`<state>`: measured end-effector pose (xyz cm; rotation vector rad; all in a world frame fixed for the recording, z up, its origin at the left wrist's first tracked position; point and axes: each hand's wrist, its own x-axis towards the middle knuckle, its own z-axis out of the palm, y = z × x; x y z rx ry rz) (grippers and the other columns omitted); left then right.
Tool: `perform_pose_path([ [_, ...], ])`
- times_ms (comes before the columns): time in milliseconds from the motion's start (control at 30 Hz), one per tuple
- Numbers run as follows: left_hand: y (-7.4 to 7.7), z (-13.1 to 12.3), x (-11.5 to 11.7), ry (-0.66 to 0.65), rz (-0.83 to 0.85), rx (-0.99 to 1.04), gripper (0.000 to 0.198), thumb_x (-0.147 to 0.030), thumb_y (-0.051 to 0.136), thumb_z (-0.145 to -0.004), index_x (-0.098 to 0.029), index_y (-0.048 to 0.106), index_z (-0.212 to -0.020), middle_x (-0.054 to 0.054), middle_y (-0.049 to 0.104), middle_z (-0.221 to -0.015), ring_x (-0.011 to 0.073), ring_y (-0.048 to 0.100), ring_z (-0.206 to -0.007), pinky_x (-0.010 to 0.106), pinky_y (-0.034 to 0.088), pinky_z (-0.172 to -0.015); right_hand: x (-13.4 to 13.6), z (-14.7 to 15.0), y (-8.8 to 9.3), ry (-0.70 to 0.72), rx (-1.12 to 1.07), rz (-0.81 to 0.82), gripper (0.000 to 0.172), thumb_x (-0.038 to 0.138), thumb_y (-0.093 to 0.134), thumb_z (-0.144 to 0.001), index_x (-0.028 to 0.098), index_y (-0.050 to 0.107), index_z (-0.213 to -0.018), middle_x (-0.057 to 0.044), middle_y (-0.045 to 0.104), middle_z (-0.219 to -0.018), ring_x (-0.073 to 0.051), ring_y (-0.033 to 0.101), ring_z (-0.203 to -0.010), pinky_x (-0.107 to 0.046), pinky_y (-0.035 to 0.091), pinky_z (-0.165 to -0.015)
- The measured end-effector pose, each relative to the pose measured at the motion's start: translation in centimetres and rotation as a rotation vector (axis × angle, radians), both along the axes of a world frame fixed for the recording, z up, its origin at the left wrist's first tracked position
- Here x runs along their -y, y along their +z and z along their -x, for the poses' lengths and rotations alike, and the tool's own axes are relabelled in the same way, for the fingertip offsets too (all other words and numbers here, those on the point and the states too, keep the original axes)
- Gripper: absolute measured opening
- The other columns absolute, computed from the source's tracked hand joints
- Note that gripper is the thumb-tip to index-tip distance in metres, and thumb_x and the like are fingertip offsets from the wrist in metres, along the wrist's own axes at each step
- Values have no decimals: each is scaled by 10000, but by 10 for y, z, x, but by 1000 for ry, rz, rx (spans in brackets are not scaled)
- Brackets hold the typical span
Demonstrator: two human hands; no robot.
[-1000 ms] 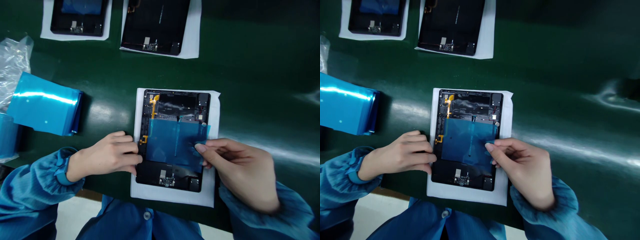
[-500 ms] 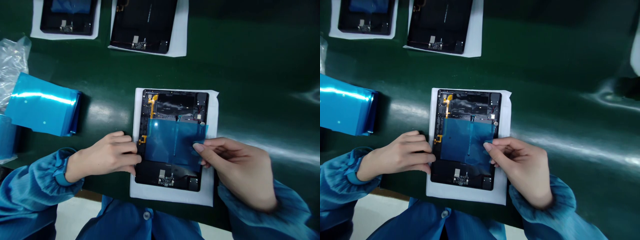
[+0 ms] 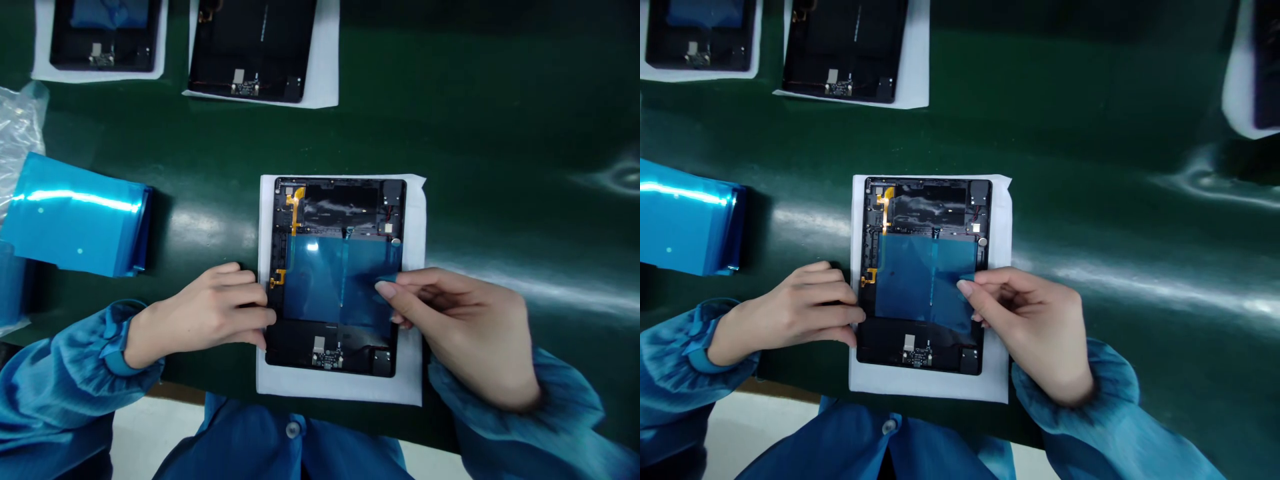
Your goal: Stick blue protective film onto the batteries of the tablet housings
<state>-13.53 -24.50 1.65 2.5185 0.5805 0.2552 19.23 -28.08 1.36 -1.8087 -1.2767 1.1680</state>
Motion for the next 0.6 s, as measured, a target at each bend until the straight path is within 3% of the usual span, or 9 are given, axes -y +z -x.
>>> perform_pose_path([
  [167, 7, -1, -2, 36, 78, 33, 274, -477, 689, -1046, -219, 758, -1111, 24, 770, -1011, 154, 650, -870, 312, 482, -779, 9, -1, -2, 55, 311, -174, 259, 455, 853, -864, 278, 806, -1046, 8, 735, -744, -180, 673, -609, -348, 642, -656],
  [267, 13, -12, -7, 94, -57, 19, 186, -345, 636, -1099, -212, 758, -1141, 42, 779, -1038, 167, 673, -914, 314, 522, -802, 10, -3, -2, 144, 437, -242, 305, 428, 830, -888, 272, 773, -1144, 13, 674, -743, -179, 632, -621, -343, 603, -664],
  [367, 11, -37, -11, 77, -367, -35, 173, -215, 604, -1094, -187, 762, -1157, 63, 795, -1150, 208, 692, -1011, 352, 511, -827, 6, -7, -6, 131, 383, -238, 328, 397, 818, -888, 253, 748, -1174, 17, 663, -762, -163, 611, -614, -325, 582, -648],
  [433, 7, -59, -12, 6, -475, -65, 223, -186, 563, -1098, -169, 757, -1206, 76, 787, -1264, 236, 698, -1134, 379, 515, -915, 4, -10, -10, 82, 317, -240, 296, 378, 800, -890, 239, 751, -1146, 21, 661, -766, -147, 605, -608, -300, 565, -618],
  [600, -2, -101, -14, -69, -385, -125, 344, -147, 517, -1077, -212, 712, -1353, 73, 734, -1412, 273, 669, -1301, 426, 520, -1066, 5, -8, -8, 89, 286, -345, 169, 341, 754, -930, 218, 791, -1040, -22, 735, -862, -142, 652, -634, -285, 536, -579],
])
